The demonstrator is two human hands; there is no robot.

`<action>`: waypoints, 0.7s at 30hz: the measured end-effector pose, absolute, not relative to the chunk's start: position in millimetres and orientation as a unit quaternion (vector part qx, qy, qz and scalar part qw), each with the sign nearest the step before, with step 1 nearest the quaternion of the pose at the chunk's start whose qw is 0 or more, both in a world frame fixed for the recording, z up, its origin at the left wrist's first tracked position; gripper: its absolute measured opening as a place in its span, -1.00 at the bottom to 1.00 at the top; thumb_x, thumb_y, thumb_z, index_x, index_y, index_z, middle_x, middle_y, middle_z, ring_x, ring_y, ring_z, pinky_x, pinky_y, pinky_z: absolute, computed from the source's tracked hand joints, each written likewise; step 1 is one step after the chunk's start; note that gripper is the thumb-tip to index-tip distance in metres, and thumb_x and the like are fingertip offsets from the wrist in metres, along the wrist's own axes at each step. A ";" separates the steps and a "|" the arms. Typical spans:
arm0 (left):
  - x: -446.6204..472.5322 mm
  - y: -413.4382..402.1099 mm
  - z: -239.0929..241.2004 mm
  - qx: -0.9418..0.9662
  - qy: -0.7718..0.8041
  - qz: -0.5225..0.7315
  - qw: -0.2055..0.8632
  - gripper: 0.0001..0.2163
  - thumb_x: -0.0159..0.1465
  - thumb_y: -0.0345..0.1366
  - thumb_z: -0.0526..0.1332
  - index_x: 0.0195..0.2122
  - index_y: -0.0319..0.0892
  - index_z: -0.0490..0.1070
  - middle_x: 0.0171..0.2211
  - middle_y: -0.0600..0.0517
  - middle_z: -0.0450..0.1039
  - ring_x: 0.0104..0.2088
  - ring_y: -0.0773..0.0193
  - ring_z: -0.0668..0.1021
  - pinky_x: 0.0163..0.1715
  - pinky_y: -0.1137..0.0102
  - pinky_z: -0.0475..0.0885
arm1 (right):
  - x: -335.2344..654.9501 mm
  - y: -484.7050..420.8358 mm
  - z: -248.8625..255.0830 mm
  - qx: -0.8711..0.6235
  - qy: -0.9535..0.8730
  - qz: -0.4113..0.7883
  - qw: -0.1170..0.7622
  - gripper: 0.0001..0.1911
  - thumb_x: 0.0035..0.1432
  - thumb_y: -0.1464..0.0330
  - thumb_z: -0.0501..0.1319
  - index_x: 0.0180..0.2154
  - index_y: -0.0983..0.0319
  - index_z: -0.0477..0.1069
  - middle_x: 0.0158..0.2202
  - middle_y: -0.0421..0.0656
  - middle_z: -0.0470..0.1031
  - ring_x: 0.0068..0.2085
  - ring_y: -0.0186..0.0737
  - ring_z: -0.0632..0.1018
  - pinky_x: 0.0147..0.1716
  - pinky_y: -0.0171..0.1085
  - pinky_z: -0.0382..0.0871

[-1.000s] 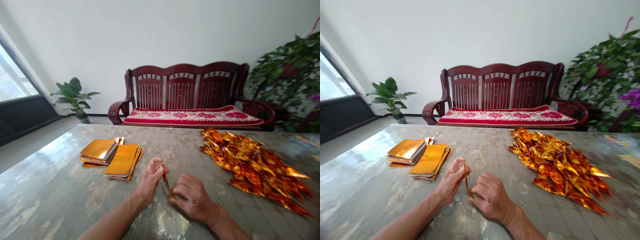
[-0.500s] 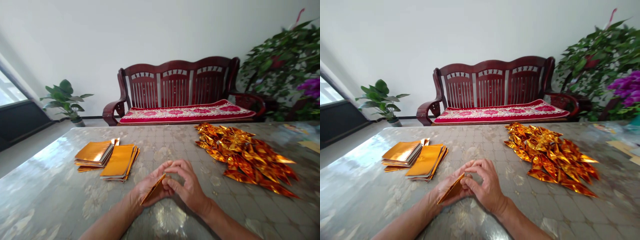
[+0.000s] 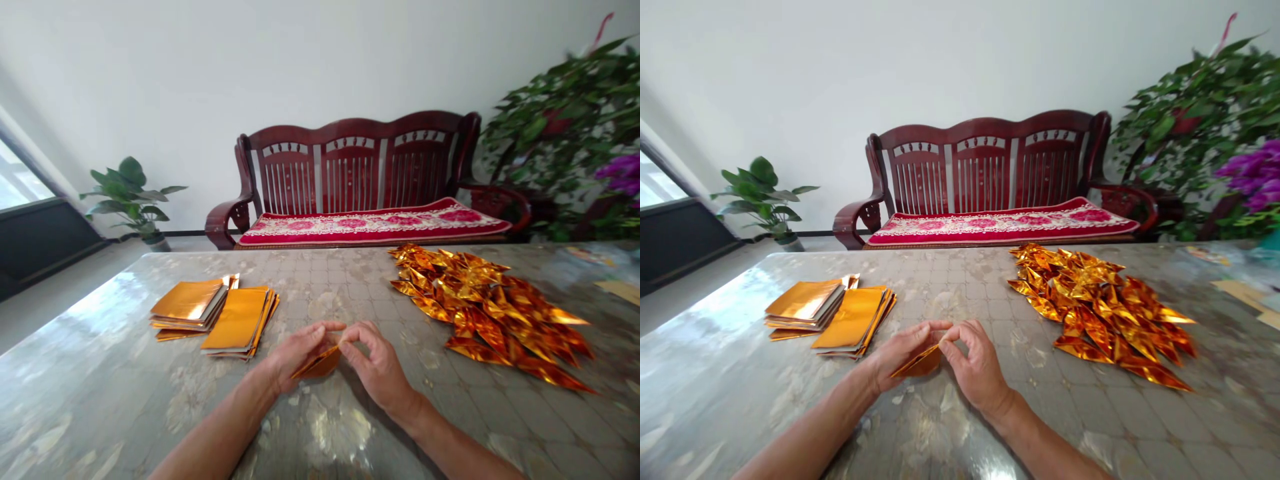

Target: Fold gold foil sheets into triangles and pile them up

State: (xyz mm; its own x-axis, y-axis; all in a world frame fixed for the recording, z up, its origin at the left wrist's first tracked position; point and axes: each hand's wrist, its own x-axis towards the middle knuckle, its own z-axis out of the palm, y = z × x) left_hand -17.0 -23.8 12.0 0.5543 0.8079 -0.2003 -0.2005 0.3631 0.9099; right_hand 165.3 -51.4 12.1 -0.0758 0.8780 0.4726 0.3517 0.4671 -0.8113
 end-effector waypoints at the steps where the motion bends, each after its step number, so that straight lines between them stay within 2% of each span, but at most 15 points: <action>1: -20.7 -22.9 16.5 0.511 0.373 0.343 0.694 -0.48 0.32 0.12 0.13 0.01 -0.24 0.51 -0.18 -0.10 0.56 -0.22 0.18 0.54 -0.15 0.32 0.38 | 167.2 -49.4 9.3 -0.464 -0.677 0.256 0.511 -0.83 0.23 0.29 0.19 -0.41 0.18 0.42 -0.37 -0.18 0.47 -0.25 -0.17 0.48 -0.19 -0.23 0.31; 2: -23.5 -23.4 21.3 0.579 0.409 0.356 0.609 -0.46 0.37 0.12 0.01 -0.06 -0.24 0.55 -0.18 -0.11 0.57 -0.18 0.14 0.54 -0.11 0.28 0.38 | 168.9 -47.5 7.0 -0.477 -0.669 0.255 0.510 -0.83 0.23 0.28 0.18 -0.40 0.18 0.43 -0.37 -0.18 0.47 -0.26 -0.17 0.48 -0.20 -0.23 0.31; 3: -25.1 -25.2 25.7 0.655 0.432 0.342 0.517 -0.49 0.39 0.08 -0.01 -0.09 -0.22 0.57 -0.17 -0.11 0.58 -0.14 0.11 0.53 -0.06 0.26 0.36 | 170.3 -45.8 5.0 -0.488 -0.662 0.254 0.509 -0.82 0.22 0.27 0.18 -0.40 0.19 0.44 -0.38 -0.17 0.47 -0.27 -0.17 0.48 -0.21 -0.24 0.31; 6: -21.9 -35.3 31.8 0.784 0.472 0.308 0.260 -0.69 0.32 -0.05 0.20 -0.11 -0.13 0.59 -0.19 -0.05 0.57 -0.11 0.08 0.50 -0.04 0.27 0.30 | 172.4 -42.7 2.2 -0.505 -0.649 0.255 0.509 -0.78 0.21 0.24 0.16 -0.43 0.19 0.43 -0.42 -0.17 0.48 -0.31 -0.16 0.49 -0.24 -0.24 0.31; 8: -15.2 -41.3 28.6 0.821 0.465 0.280 0.179 -0.78 0.30 -0.12 0.24 -0.19 -0.12 0.59 -0.26 -0.03 0.56 -0.19 0.13 0.50 -0.14 0.32 0.30 | 172.3 -42.3 2.3 -0.511 -0.640 0.258 0.512 -0.76 0.20 0.22 0.17 -0.44 0.20 0.43 -0.44 -0.17 0.49 -0.34 -0.17 0.49 -0.27 -0.25 0.31; 9: -11.6 -43.0 25.7 0.824 0.468 0.277 0.159 -0.80 0.31 -0.15 0.23 -0.29 -0.14 0.59 -0.32 -0.02 0.54 -0.24 0.16 0.49 -0.20 0.34 0.29 | 172.0 -42.3 2.8 -0.514 -0.634 0.260 0.515 -0.76 0.19 0.21 0.17 -0.45 0.20 0.43 -0.45 -0.17 0.49 -0.35 -0.17 0.49 -0.28 -0.25 0.32; 11: -5.4 -43.9 18.9 0.809 0.487 0.281 0.172 -0.74 0.33 -0.21 0.18 -0.44 -0.17 0.55 -0.44 0.02 0.48 -0.34 0.23 0.47 -0.30 0.39 0.26 | 171.3 -42.4 4.3 -0.518 -0.621 0.269 0.524 -0.74 0.17 0.20 0.18 -0.46 0.20 0.43 -0.46 -0.16 0.50 -0.37 -0.18 0.48 -0.29 -0.26 0.32; 13: -1.2 -42.5 12.5 0.775 0.508 0.297 0.232 -0.69 0.34 -0.23 0.14 -0.51 -0.20 0.50 -0.51 0.06 0.43 -0.41 0.29 0.45 -0.37 0.43 0.23 | 170.4 -42.3 6.1 -0.513 -0.606 0.289 0.535 -0.73 0.15 0.17 0.19 -0.47 0.21 0.44 -0.47 -0.16 0.50 -0.38 -0.18 0.48 -0.30 -0.26 0.33; 16: 2.2 -40.8 2.6 0.716 0.524 0.327 0.325 -0.62 0.33 -0.15 0.11 -0.58 -0.22 0.41 -0.59 0.10 0.36 -0.51 0.35 0.39 -0.48 0.46 0.17 | 168.2 -41.8 8.1 -0.497 -0.580 0.343 0.547 -0.75 0.08 0.17 0.24 -0.43 0.22 0.47 -0.45 -0.16 0.52 -0.38 -0.19 0.49 -0.31 -0.27 0.36; 18: 3.3 -41.0 -4.8 0.686 0.522 0.340 0.376 -0.58 0.33 -0.06 0.09 -0.58 -0.21 0.38 -0.63 0.12 0.33 -0.55 0.36 0.36 -0.53 0.47 0.14 | 166.3 -41.2 8.1 -0.493 -0.563 0.382 0.543 -0.77 0.02 0.18 0.27 -0.43 0.23 0.47 -0.47 -0.19 0.50 -0.41 -0.22 0.48 -0.35 -0.28 0.36; 21: 3.2 -41.9 -13.4 0.651 0.521 0.326 0.447 -0.57 0.34 0.01 0.05 -0.47 -0.21 0.44 -0.63 0.11 0.38 -0.58 0.34 0.39 -0.56 0.48 0.20 | 164.0 -40.0 5.8 -0.500 -0.540 0.418 0.532 -0.79 -0.04 0.21 0.29 -0.48 0.23 0.46 -0.53 -0.22 0.47 -0.46 -0.25 0.45 -0.42 -0.30 0.34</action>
State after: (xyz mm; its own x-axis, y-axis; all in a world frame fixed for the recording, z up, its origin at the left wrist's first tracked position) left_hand 3.2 -41.9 -13.4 0.2457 0.9685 -0.0411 0.3863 -0.0589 0.9205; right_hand 164.0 -40.0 5.8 0.0664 0.9854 0.1568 0.0941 0.1503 -0.9842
